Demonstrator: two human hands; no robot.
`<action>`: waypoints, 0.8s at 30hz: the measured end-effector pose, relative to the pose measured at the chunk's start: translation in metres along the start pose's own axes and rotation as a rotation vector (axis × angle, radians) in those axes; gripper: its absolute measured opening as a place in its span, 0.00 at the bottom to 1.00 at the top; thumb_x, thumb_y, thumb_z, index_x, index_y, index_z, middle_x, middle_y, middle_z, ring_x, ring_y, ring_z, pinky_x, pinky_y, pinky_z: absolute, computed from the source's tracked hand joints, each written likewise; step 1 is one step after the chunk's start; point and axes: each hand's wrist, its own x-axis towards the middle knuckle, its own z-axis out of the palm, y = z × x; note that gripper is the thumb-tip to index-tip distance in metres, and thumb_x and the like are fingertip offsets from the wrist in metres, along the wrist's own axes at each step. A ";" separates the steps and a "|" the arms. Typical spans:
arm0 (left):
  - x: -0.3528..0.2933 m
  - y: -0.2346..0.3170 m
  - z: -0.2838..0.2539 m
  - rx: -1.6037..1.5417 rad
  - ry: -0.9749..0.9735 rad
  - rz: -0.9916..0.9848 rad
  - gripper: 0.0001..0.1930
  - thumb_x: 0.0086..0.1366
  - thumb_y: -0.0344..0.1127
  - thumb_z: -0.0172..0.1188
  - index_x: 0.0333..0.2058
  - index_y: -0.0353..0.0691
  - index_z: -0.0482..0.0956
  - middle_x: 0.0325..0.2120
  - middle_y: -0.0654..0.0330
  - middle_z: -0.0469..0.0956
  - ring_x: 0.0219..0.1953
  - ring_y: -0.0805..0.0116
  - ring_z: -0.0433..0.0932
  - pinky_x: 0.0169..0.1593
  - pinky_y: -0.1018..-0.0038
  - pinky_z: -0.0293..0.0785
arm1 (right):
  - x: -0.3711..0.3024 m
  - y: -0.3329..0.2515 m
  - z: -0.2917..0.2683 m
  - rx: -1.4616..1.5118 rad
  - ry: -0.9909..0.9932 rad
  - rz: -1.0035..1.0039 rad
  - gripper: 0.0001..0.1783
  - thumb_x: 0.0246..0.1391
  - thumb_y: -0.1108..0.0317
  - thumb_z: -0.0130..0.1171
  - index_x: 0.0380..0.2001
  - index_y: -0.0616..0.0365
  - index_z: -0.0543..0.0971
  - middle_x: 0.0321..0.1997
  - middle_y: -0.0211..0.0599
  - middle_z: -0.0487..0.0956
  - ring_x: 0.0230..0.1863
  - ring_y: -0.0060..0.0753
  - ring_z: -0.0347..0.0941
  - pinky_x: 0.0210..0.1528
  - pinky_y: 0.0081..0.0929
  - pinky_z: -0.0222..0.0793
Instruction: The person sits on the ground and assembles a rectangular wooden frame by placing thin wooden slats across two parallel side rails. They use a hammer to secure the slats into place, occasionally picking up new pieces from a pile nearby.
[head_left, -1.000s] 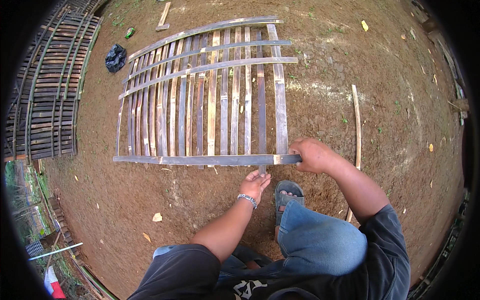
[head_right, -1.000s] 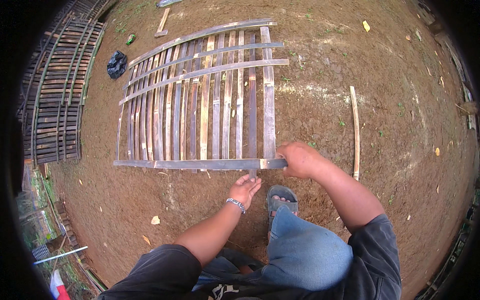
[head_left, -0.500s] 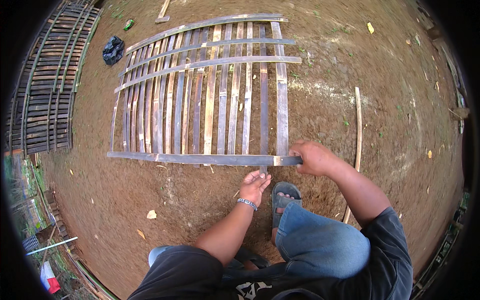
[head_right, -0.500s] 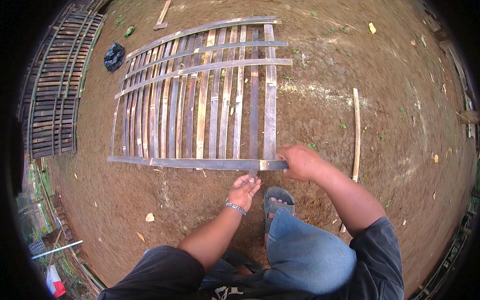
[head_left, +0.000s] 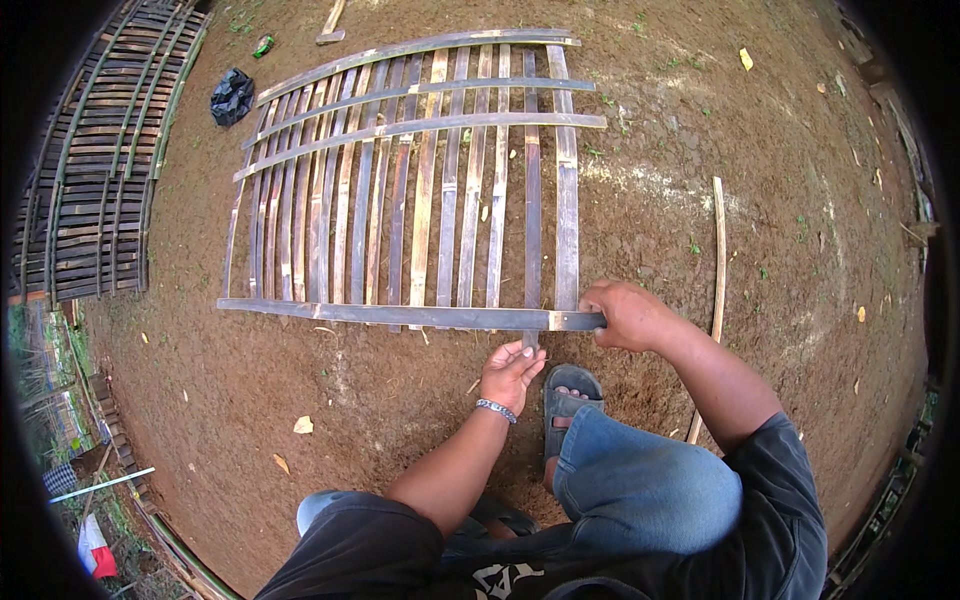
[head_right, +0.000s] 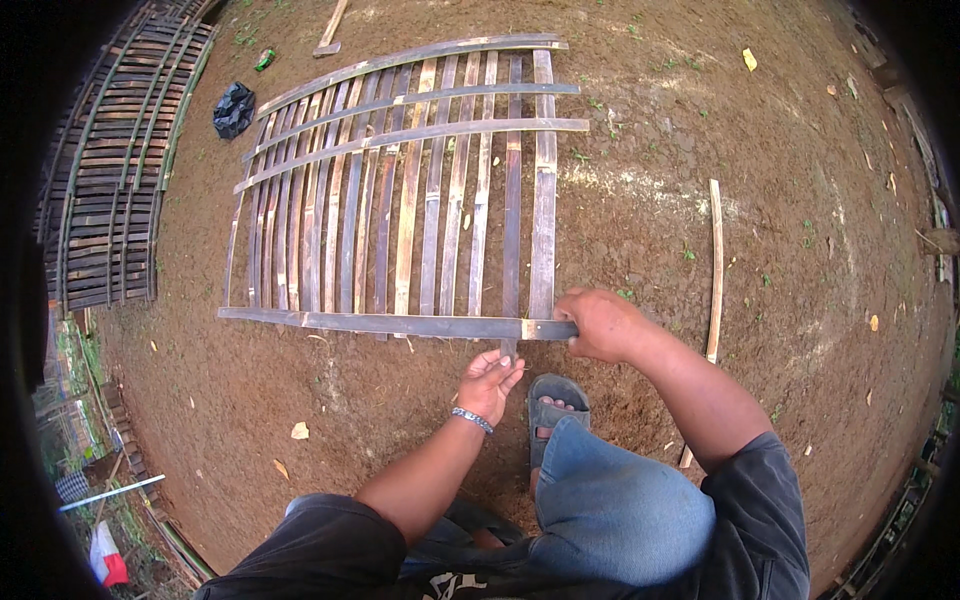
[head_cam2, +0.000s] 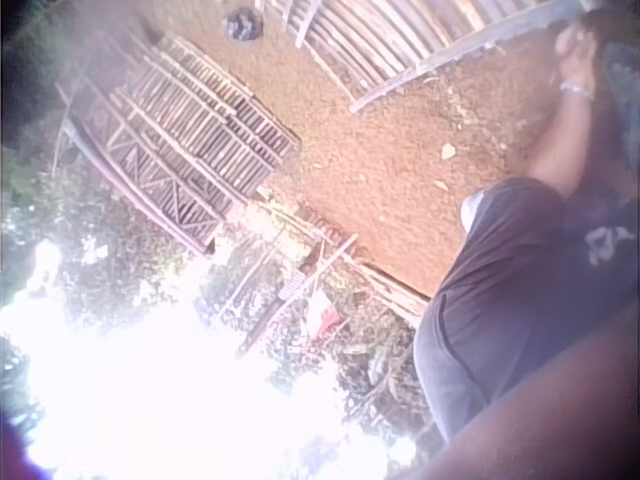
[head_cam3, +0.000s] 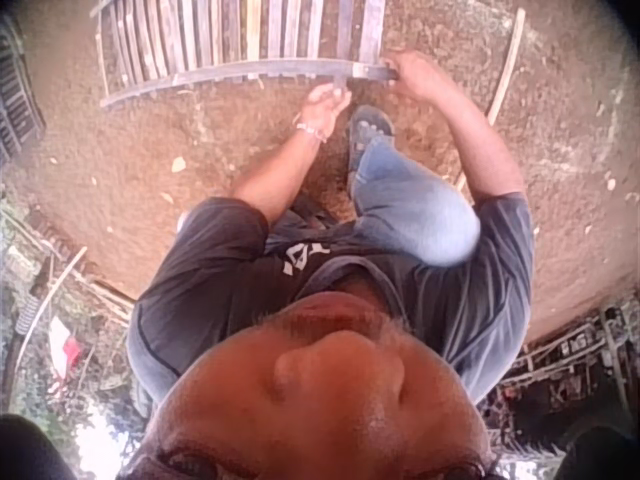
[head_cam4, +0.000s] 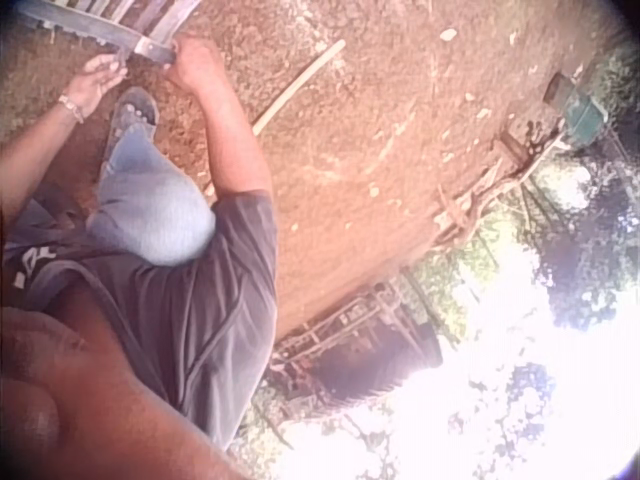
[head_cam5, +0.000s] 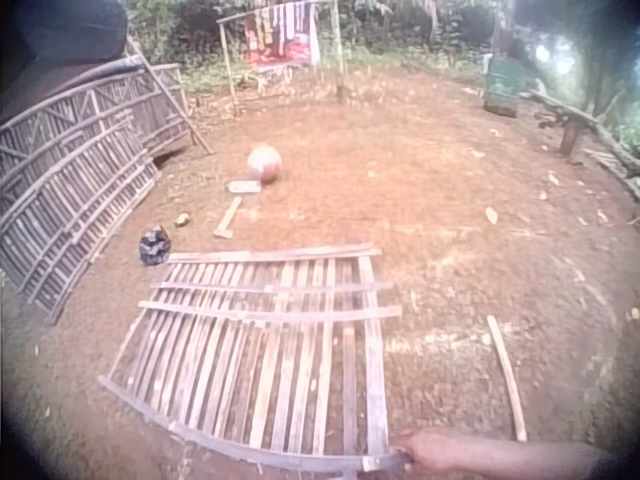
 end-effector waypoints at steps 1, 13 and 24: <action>0.000 0.000 -0.001 -0.002 -0.001 0.001 0.08 0.67 0.27 0.62 0.44 0.39 0.78 0.41 0.60 0.82 0.45 0.65 0.83 0.49 0.70 0.81 | 0.000 -0.002 -0.001 0.002 -0.003 0.000 0.19 0.40 0.72 0.70 0.38 0.59 0.78 0.45 0.44 0.78 0.50 0.51 0.76 0.55 0.43 0.72; 0.007 0.002 -0.003 0.016 -0.014 0.027 0.09 0.68 0.28 0.62 0.46 0.38 0.77 0.42 0.59 0.81 0.46 0.64 0.82 0.51 0.69 0.80 | -0.001 -0.005 -0.004 0.012 -0.004 -0.004 0.18 0.38 0.72 0.71 0.36 0.59 0.78 0.44 0.43 0.78 0.49 0.51 0.77 0.53 0.44 0.73; 0.034 0.010 0.010 0.052 0.160 -0.051 0.10 0.67 0.24 0.59 0.47 0.37 0.75 0.41 0.59 0.80 0.47 0.61 0.81 0.53 0.67 0.80 | 0.003 0.003 0.003 -0.018 0.000 -0.014 0.17 0.40 0.72 0.69 0.37 0.58 0.78 0.43 0.43 0.78 0.48 0.50 0.76 0.54 0.43 0.72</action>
